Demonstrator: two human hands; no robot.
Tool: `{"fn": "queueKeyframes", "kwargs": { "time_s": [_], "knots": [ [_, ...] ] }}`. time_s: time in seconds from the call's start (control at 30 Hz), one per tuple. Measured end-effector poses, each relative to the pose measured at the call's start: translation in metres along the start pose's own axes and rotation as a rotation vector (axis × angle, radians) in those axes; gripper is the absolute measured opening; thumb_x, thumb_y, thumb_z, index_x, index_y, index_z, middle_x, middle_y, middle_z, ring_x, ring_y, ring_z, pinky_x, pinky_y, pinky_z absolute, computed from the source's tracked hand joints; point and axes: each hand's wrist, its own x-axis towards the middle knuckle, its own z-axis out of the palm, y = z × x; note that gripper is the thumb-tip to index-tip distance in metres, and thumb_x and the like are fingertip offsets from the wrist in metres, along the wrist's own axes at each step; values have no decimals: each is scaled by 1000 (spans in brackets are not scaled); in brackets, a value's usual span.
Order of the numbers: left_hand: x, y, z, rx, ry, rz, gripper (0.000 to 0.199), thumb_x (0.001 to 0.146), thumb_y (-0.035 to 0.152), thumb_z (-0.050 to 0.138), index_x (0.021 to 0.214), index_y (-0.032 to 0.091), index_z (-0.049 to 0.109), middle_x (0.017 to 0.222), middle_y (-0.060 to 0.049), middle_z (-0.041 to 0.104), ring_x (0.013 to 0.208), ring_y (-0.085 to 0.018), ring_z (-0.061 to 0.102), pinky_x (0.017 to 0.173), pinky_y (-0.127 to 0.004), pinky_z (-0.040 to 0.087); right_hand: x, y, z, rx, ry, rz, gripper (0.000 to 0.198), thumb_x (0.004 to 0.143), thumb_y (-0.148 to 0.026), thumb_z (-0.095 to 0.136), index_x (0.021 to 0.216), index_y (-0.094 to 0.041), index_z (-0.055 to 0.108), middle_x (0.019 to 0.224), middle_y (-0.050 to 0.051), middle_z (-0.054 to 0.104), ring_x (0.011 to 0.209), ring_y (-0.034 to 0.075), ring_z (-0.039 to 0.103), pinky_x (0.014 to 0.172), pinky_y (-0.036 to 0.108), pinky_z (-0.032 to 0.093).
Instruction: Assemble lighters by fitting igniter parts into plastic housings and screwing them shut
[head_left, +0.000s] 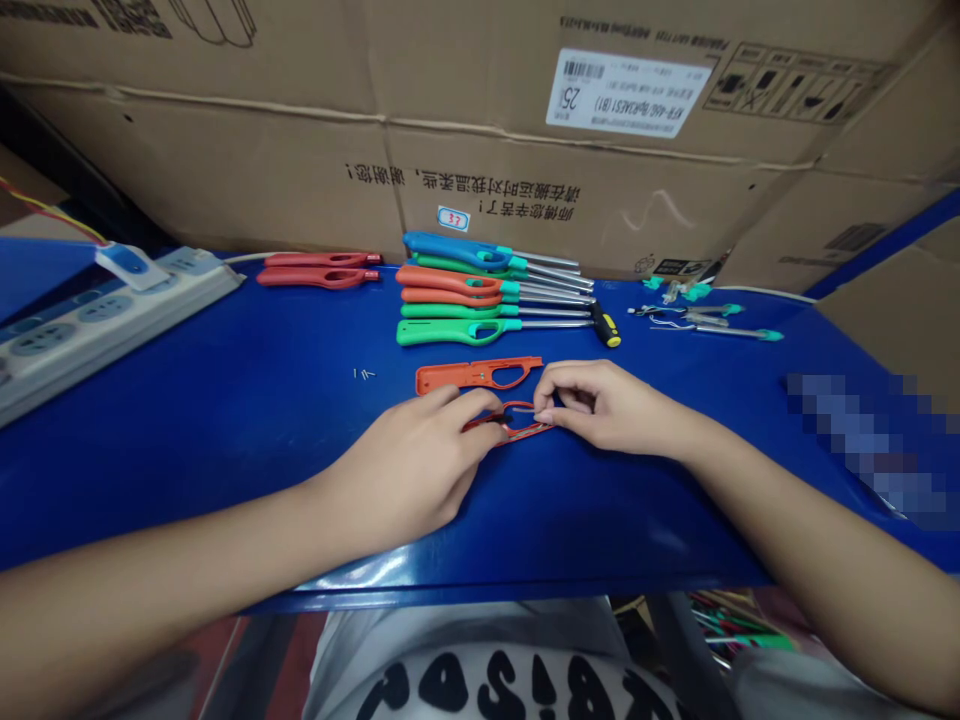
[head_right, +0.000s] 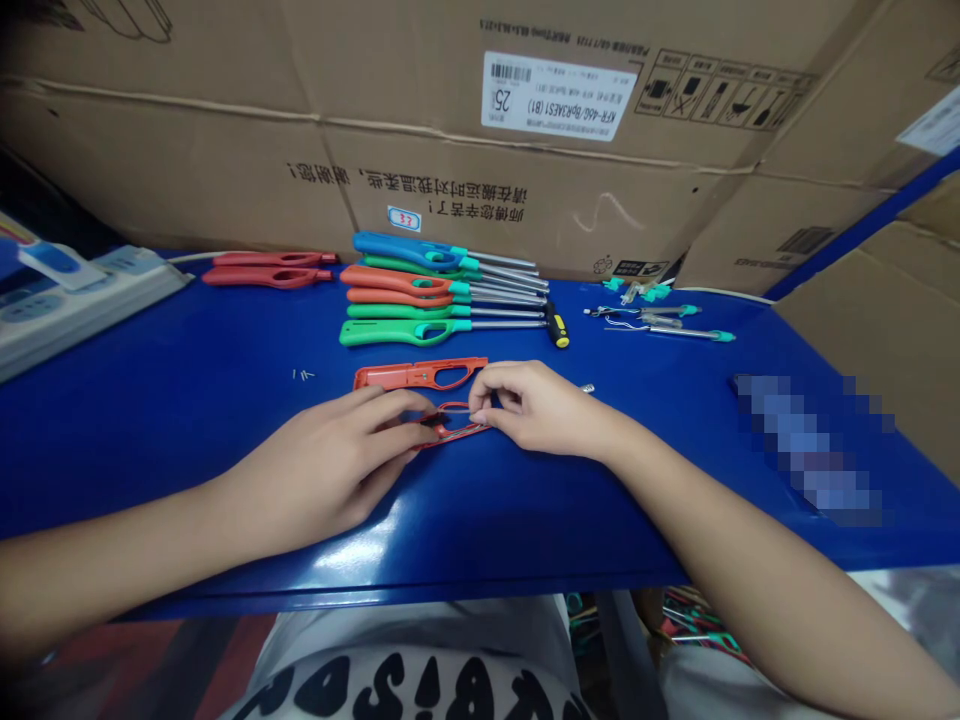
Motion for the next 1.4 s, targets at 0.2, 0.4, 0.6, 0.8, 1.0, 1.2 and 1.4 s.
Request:
{"fn": "queueKeyframes", "kwargs": {
  "time_s": [0.2, 0.4, 0.6, 0.8, 1.0, 1.2, 1.4],
  "knots": [
    [0, -1, -1, -7, -2, 7, 35, 95, 10, 48, 123, 19, 68, 120, -10, 64, 110, -27, 62, 90, -44, 59, -1, 1, -3, -18, -62, -122, 9, 92, -25, 66, 90, -16, 69, 87, 2, 63, 61, 9, 45, 58, 24, 37],
    [-1, -1, -1, 1, -4, 18, 34, 96, 11, 48, 121, 19, 70, 118, -9, 65, 110, -27, 62, 90, -43, 58, -1, 1, -3, -76, -42, -158, 7, 94, -22, 64, 91, -16, 67, 84, 1, 61, 63, 10, 45, 60, 24, 38],
    [1, -1, 0, 3, -8, 10, 34, 96, 10, 48, 121, 20, 70, 119, -8, 66, 109, -27, 63, 90, -43, 59, -2, 3, -6, -70, -85, -172, 8, 95, -23, 63, 91, -17, 65, 87, 2, 61, 65, 10, 46, 60, 23, 38],
    [0, -3, 0, 1, 7, 2, 34, 97, 11, 48, 122, 21, 70, 125, -9, 64, 111, -28, 63, 91, -44, 59, -2, 5, -3, -183, -40, -182, 6, 98, -19, 56, 95, -18, 61, 87, 2, 62, 67, 12, 46, 66, 25, 38],
    [-1, -4, 0, -17, -20, -16, 37, 97, 12, 48, 125, 22, 69, 124, -9, 64, 111, -28, 63, 90, -45, 59, -2, 5, -4, -121, -75, -211, 4, 95, -21, 61, 94, -18, 62, 88, 2, 61, 67, 11, 45, 62, 24, 37],
    [-1, -2, -2, 67, -42, 43, 38, 96, 11, 49, 129, 20, 67, 126, -12, 63, 113, -30, 61, 91, -46, 59, -1, 3, -3, -117, -60, -202, 5, 95, -18, 58, 93, -18, 63, 88, 3, 63, 70, 12, 49, 62, 24, 38],
    [-1, 1, -5, 160, -102, 77, 36, 94, 11, 53, 127, 17, 68, 129, -13, 62, 109, -31, 62, 87, -47, 61, -1, -2, -2, -122, -40, -183, 6, 94, -17, 61, 93, -17, 67, 88, 3, 65, 69, 11, 50, 62, 24, 40]
  ]
}}
